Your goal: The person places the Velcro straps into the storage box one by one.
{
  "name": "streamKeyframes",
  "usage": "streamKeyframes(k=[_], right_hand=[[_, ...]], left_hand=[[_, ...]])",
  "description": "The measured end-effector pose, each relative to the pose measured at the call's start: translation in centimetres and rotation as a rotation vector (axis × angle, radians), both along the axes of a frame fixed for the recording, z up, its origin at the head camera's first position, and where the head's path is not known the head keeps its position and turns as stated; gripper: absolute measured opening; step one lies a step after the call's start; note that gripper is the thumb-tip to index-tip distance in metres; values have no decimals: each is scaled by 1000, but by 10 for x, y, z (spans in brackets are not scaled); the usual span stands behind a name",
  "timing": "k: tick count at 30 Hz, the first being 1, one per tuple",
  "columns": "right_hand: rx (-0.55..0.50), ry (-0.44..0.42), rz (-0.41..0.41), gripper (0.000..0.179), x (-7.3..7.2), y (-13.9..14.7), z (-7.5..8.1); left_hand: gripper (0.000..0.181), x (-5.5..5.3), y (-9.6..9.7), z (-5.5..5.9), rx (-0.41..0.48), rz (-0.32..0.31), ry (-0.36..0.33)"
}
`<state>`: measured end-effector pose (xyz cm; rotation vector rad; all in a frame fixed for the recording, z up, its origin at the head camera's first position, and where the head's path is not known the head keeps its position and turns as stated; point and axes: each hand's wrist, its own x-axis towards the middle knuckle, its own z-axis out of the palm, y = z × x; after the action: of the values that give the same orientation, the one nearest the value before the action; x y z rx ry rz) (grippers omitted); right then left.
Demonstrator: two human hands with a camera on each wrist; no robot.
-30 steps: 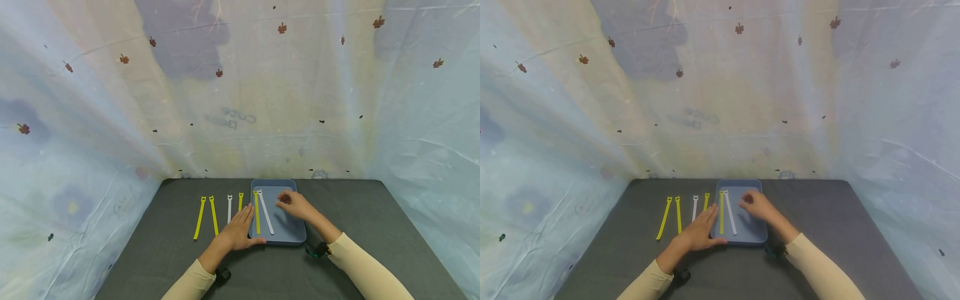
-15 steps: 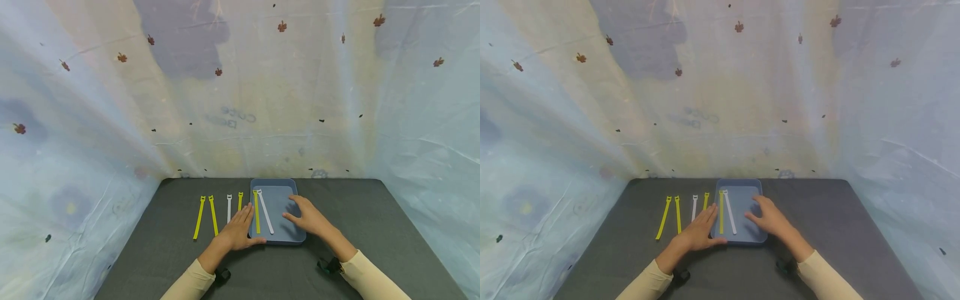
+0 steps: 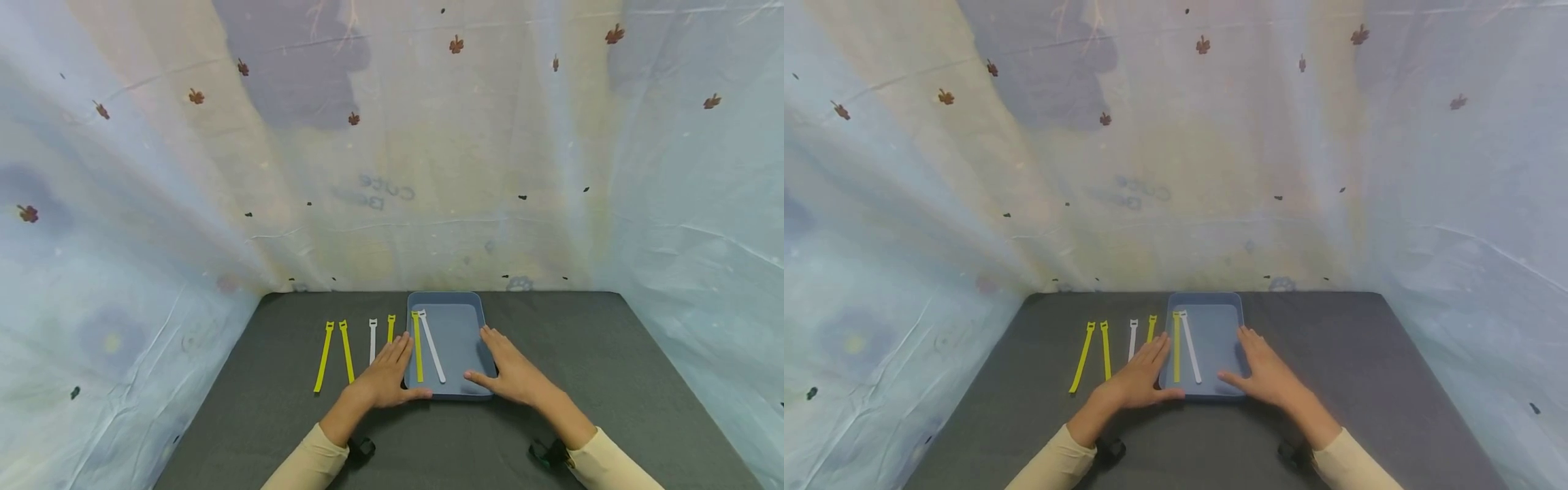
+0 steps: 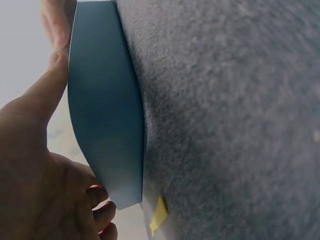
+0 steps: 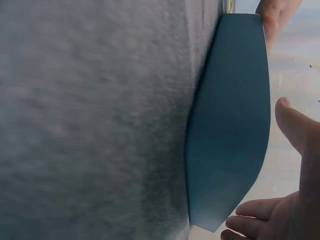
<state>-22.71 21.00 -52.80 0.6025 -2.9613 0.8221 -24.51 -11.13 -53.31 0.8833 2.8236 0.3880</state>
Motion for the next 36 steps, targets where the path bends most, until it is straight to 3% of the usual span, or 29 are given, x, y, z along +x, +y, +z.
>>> streamKeyframes(k=[7, 11, 20, 31, 36], right_hand=[[23, -23, 3, 117, 7, 3, -6], [32, -23, -1, 118, 10, 3, -7], [36, -3, 18, 122, 14, 3, -10], [25, -18, 34, 123, 13, 4, -12], [32, -11, 35, 123, 13, 4, -13]], left_hand=[[108, -8, -10, -5, 113, -41, -18], [98, -10, -16, -3, 169, -26, -25], [82, -15, -40, 6, 210, 65, -28], [65, -26, -75, 4, 291, 253, -24], [58, -30, -89, 4, 349, 304, -21]])
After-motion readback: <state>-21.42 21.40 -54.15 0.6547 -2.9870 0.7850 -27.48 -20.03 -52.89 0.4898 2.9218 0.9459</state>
